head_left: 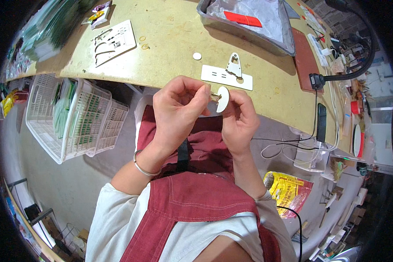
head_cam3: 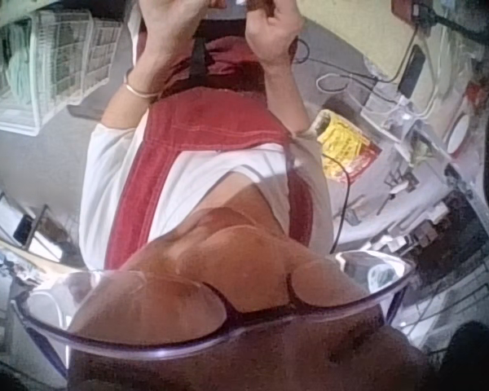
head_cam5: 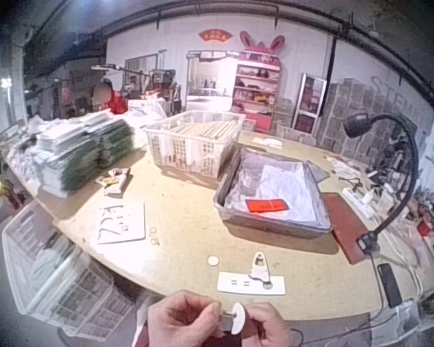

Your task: The person assembles small mechanical components on a workbench. They handle a plastic template, a metal bracket, and circular parts, fitting them together by hand and occasionally referring to the template.

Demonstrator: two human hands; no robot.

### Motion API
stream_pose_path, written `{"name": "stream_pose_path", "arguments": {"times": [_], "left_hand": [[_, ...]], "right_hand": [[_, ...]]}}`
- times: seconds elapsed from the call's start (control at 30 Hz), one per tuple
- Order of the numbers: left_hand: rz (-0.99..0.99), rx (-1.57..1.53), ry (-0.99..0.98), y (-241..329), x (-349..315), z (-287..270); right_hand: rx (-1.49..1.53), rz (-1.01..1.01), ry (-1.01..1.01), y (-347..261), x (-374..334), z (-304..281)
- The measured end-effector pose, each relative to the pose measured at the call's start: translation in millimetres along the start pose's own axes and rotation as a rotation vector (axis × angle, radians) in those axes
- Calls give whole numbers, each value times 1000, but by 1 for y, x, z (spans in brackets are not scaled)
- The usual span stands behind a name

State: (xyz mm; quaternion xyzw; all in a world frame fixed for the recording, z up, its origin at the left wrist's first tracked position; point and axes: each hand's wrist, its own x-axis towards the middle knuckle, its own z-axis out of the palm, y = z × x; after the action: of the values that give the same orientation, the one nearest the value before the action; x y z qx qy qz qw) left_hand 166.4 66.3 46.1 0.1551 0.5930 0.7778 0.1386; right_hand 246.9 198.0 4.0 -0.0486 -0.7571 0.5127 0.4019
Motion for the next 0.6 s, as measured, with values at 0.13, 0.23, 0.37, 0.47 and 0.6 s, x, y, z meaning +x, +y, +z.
{"name": "stream_pose_path", "arguments": {"times": [0.13, 0.23, 0.37, 0.47, 0.6], "left_hand": [[-2, -25, 11, 2, -2, 2], [7, -45, 10, 2, -4, 2], [9, -57, 9, 0, -4, 1], [-5, -62, 12, -2, -5, 2], [-7, -77, -13, -2, -5, 0]], "right_hand": [[-4, -11, 17, -1, 0, 1], [0, -17, 20, 1, -1, 2], [4, -7, 16, -2, -1, 1], [31, 20, 31, -3, -4, 4], [26, 0, 37, -1, -5, 4]]}}
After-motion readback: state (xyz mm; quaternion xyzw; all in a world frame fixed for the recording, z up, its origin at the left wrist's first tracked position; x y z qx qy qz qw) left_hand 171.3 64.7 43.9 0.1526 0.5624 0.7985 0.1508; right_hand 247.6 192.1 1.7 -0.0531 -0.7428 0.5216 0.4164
